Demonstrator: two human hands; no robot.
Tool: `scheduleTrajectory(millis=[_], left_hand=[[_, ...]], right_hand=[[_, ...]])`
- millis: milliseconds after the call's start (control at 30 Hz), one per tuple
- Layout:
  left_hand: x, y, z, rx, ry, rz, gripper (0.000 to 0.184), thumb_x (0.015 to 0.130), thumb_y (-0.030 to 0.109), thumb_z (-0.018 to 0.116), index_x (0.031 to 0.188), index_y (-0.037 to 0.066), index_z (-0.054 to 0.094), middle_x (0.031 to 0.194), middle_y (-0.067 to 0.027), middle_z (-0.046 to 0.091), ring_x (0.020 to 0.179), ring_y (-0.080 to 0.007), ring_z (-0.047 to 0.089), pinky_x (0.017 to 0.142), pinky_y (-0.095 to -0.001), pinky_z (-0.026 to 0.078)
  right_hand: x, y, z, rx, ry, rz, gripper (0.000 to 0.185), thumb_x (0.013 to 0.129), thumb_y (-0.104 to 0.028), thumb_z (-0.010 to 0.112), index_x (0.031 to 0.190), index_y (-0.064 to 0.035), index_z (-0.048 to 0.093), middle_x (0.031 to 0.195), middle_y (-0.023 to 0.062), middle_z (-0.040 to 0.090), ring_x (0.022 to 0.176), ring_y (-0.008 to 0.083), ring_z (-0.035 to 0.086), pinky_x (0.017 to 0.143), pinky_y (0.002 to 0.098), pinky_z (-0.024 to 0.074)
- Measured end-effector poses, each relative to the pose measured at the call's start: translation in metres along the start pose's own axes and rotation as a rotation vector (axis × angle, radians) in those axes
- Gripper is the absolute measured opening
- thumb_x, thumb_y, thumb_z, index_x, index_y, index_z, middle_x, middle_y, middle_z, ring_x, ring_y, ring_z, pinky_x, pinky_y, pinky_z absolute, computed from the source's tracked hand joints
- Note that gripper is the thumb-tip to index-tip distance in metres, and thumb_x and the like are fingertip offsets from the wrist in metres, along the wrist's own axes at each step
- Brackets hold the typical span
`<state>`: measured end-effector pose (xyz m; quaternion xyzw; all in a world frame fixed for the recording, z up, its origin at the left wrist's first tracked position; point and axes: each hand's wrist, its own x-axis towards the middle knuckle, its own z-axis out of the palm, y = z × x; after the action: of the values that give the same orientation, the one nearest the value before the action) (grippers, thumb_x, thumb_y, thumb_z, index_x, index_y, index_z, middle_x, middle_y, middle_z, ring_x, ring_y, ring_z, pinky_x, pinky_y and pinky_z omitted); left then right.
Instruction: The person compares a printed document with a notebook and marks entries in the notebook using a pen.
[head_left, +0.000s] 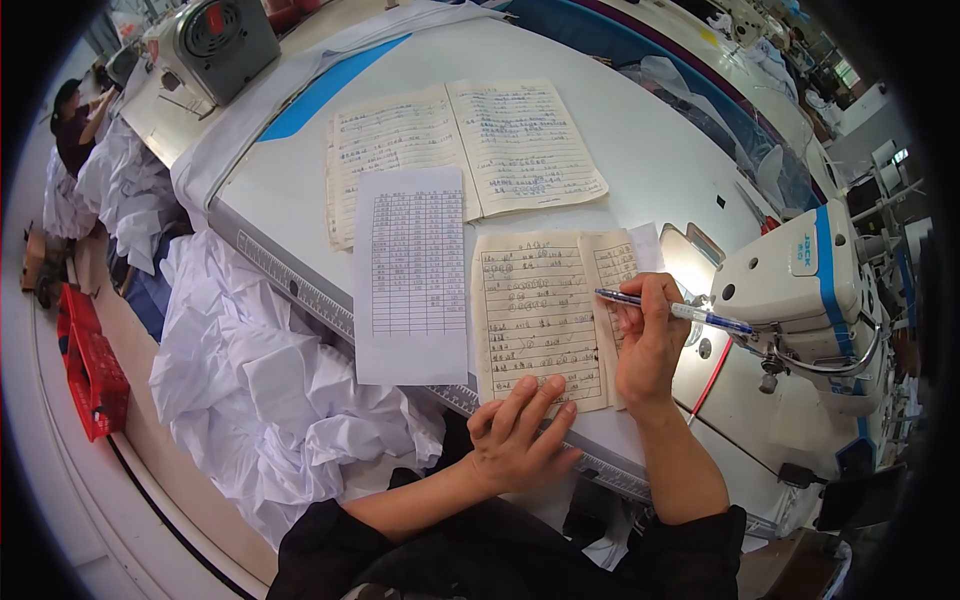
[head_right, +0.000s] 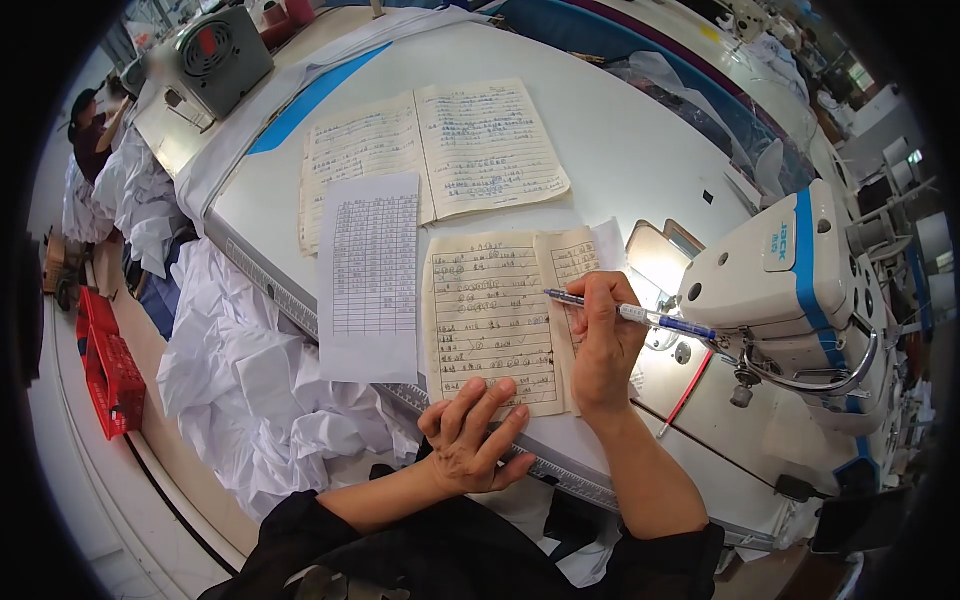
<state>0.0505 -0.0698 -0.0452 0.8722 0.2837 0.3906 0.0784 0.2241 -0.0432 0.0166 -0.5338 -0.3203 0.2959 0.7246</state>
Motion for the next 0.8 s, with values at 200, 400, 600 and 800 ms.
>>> scheduleTrajectory(millis=[200,400,600,800], left_hand=[[-0.0008,-0.0012,-0.0004,-0.004,-0.003,0.008,0.039,0.086,0.046,0.051,0.111,0.018,0.062,0.128,-0.0061,0.058,0.120,-0.0218,0.048,0.098,-0.0359,0.022],[-0.0013,-0.0021,-0.0011,-0.014,-0.021,0.032,0.043,0.084,0.048,0.054,0.109,0.014,0.064,0.125,-0.0096,0.059,0.121,-0.0250,0.044,0.099,-0.0378,0.020],[-0.0013,-0.0025,-0.0017,-0.011,-0.026,0.040,0.044,0.085,0.049,0.054,0.110,0.014,0.064,0.126,-0.0100,0.058,0.121,-0.0250,0.044,0.098,-0.0379,0.021],[-0.0020,-0.0014,-0.0021,-0.021,-0.036,0.020,0.043,0.084,0.047,0.054,0.112,0.016,0.062,0.130,-0.0084,0.056,0.123,-0.0236,0.045,0.101,-0.0373,0.020]], right_hand=[[0.0006,-0.0021,0.0017,-0.108,0.035,-0.039,0.025,0.099,-0.021,0.047,0.085,-0.0011,0.053,0.071,-0.0023,0.045,0.062,0.0040,0.037,0.062,0.0200,0.0354],[0.0000,-0.0008,0.0018,-0.129,0.028,-0.045,0.025,0.099,-0.022,0.046,0.085,-0.0017,0.053,0.070,-0.0027,0.044,0.062,0.0038,0.036,0.061,0.0199,0.0345],[-0.0028,-0.0029,0.0020,-0.226,-0.022,-0.044,0.026,0.099,-0.021,0.046,0.089,-0.0008,0.058,0.072,-0.0024,0.047,0.063,0.0033,0.036,0.061,0.0191,0.0326],[-0.0053,-0.0052,0.0043,-0.340,-0.111,-0.106,0.020,0.097,-0.014,0.049,0.095,0.0016,0.062,0.080,-0.0005,0.056,0.072,0.0046,0.045,0.065,0.0194,0.0368]])
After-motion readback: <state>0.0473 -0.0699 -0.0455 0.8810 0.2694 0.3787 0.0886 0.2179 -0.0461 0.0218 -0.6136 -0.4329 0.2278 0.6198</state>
